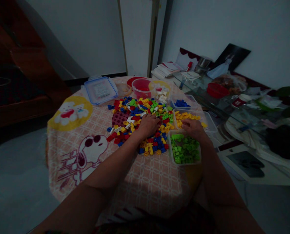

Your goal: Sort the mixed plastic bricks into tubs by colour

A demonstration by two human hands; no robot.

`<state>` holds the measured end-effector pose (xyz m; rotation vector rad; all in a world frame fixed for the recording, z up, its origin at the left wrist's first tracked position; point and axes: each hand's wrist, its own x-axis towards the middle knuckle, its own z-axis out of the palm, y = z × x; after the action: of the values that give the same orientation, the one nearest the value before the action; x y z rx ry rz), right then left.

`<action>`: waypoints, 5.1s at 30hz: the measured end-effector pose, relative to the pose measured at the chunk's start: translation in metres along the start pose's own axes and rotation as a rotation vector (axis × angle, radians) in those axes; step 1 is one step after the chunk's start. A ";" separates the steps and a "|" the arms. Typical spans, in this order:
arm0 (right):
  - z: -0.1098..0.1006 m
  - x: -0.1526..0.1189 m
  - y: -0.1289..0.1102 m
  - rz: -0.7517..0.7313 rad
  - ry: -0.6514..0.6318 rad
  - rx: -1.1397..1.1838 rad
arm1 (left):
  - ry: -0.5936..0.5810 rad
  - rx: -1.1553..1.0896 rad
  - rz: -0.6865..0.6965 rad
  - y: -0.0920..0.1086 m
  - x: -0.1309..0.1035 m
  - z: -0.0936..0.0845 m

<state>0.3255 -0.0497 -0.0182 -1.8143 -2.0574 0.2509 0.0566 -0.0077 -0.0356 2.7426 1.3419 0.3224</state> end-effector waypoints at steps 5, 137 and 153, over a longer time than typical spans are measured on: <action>0.000 0.000 -0.001 0.009 0.005 -0.002 | 0.007 0.003 -0.016 0.004 -0.001 0.002; 0.004 0.000 0.013 -0.005 0.316 0.118 | 0.195 -1.322 0.105 0.043 0.023 0.036; 0.003 0.000 0.011 0.017 0.302 0.121 | 0.060 -0.406 0.078 0.039 0.009 0.017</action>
<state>0.3344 -0.0479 -0.0252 -1.6829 -1.7806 0.0962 0.0958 -0.0241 -0.0452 2.4625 1.0423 0.6118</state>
